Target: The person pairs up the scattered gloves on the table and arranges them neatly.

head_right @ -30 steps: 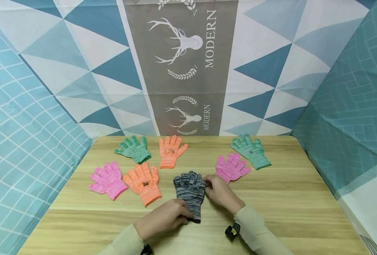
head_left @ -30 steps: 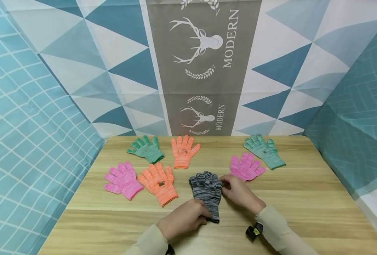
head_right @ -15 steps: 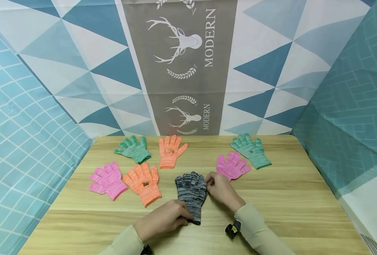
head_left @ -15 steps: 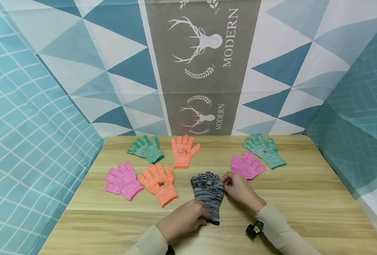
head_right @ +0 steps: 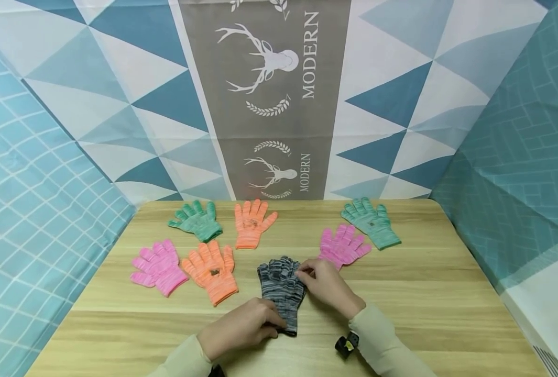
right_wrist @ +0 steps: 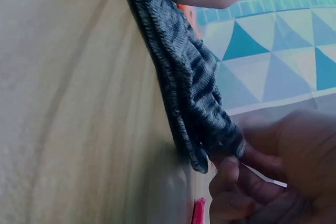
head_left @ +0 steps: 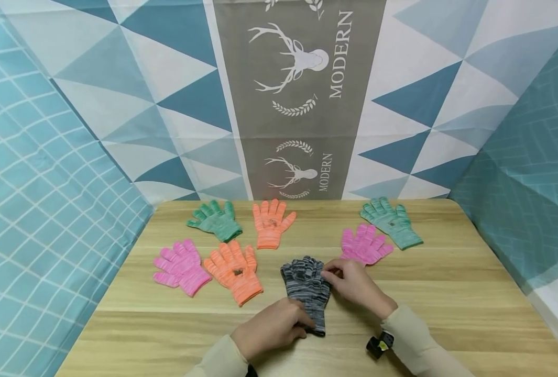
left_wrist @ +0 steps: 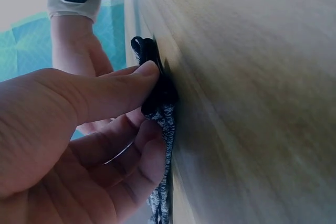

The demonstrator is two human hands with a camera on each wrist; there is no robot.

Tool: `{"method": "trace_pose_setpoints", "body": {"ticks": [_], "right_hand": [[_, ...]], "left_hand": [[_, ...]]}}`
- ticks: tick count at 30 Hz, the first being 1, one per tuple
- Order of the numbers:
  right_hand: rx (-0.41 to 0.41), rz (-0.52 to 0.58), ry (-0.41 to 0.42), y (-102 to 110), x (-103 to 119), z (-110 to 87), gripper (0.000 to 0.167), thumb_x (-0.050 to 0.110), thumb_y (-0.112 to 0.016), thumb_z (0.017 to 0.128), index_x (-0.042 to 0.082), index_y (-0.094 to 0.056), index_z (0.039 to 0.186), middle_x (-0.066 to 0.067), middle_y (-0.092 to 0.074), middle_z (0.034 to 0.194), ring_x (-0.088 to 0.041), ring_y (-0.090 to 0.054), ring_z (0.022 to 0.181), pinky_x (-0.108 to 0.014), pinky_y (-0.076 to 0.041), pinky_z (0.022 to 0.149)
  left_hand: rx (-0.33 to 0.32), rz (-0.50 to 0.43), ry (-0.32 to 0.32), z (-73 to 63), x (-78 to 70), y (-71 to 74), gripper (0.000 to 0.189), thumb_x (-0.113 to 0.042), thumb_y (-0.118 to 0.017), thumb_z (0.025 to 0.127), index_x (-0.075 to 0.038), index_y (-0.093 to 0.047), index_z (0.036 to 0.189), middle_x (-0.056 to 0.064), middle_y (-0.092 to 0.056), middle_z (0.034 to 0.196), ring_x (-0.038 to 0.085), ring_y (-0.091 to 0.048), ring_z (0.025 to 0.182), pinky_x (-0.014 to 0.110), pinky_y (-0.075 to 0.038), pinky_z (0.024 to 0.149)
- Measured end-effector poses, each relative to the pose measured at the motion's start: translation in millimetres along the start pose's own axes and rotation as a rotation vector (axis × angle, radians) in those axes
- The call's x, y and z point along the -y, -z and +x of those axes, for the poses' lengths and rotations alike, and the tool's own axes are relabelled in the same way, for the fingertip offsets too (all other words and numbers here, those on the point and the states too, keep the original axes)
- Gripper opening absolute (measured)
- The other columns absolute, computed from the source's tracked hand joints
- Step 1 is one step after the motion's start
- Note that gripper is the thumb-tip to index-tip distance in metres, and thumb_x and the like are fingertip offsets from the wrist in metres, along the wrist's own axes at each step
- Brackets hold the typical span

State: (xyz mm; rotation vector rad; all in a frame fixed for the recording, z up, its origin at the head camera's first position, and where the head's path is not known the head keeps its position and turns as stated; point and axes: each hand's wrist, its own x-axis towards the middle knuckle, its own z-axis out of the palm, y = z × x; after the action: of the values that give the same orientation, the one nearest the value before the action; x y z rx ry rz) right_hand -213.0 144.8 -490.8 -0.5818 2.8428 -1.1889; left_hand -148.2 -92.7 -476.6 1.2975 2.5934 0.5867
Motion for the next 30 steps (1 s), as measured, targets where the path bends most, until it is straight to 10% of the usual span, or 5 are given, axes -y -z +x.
{"method": "trace_pose_setpoints", "body": {"ticks": [24,30], "right_hand": [[-0.046,-0.120,-0.075,-10,-1,5.9,0.009,0.006,-0.077,0.091,0.013,-0.076,0.085,0.003,-0.073,0.084,-0.008,-0.065,0.076,-0.030,-0.056,0.070],[-0.021,-0.067,-0.068,-6,5,20.6,0.018,0.016,-0.071,0.098,0.005,-0.076,0.111,-0.002,-0.075,0.093,-0.009,-0.066,0.079,-0.031,-0.055,0.070]], "left_hand": [[0.006,0.013,-0.020,0.4,-0.1,-0.2,0.020,-0.015,-0.080,0.090,-0.022,-0.082,0.109,-0.014,-0.074,0.100,-0.007,-0.063,0.091,0.008,-0.048,0.079],[0.011,0.001,-0.002,-0.9,-0.1,0.8,0.020,-0.014,-0.080,0.090,-0.021,-0.082,0.108,-0.013,-0.074,0.099,-0.007,-0.063,0.091,0.008,-0.048,0.078]]}}
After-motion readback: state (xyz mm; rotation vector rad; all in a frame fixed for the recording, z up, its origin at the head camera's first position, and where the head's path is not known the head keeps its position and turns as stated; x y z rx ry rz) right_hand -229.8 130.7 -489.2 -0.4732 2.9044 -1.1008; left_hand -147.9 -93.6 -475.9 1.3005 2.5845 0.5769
